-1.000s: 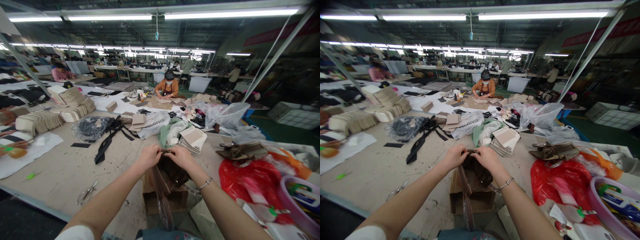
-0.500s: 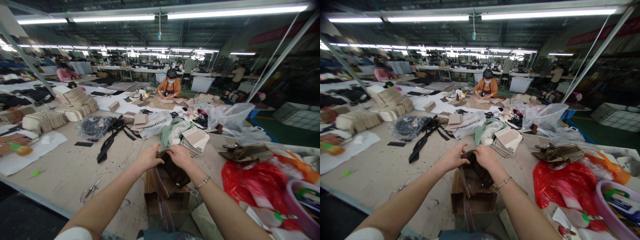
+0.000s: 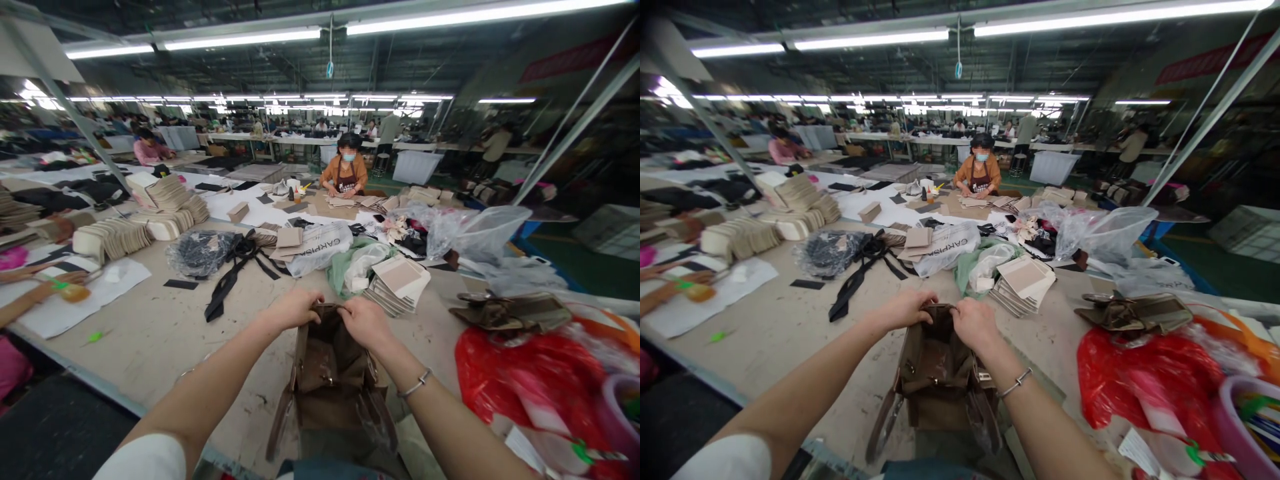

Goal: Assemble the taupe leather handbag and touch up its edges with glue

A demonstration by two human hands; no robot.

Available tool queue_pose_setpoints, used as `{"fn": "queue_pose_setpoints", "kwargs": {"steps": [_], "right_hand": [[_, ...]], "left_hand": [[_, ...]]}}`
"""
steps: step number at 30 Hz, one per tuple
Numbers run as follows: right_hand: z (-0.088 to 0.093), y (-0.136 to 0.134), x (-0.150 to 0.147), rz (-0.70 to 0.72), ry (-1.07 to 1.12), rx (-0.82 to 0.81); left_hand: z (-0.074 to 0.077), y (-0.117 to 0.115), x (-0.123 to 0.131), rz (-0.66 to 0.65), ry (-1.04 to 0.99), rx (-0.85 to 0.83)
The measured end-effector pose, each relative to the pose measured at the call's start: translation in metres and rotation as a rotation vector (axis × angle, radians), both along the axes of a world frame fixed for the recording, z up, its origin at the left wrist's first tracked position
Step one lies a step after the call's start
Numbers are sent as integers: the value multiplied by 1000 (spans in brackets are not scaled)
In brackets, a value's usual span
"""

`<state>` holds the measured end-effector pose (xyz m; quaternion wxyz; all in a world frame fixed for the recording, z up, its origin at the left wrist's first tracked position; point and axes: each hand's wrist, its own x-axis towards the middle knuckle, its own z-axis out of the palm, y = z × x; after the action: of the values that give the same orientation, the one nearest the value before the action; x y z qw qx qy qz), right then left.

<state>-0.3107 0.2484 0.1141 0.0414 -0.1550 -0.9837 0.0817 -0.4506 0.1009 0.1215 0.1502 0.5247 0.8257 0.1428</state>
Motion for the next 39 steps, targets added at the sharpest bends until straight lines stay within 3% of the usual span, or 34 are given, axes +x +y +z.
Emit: {"fn": "queue_pose_setpoints", "kwargs": {"steps": [4, 9, 19, 26, 34, 39], "right_hand": [[-2, 3, 3, -2, 10, -15], [-4, 3, 5, -10, 31, -20], [-3, 2, 6, -8, 18, -27], [-7, 3, 8, 12, 57, -35], [-7, 9, 10, 94, 160, -139], [-6, 9, 3, 156, 153, -90]], "left_hand": [[-4, 0, 24, 65, 81, 152], [-5, 1, 38, 106, 192, 199], [-8, 6, 37, -16, 299, 277], [-12, 10, 33, 85, 159, 258], [-20, 12, 34, 82, 163, 270], [-21, 10, 34, 90, 183, 256]]}}
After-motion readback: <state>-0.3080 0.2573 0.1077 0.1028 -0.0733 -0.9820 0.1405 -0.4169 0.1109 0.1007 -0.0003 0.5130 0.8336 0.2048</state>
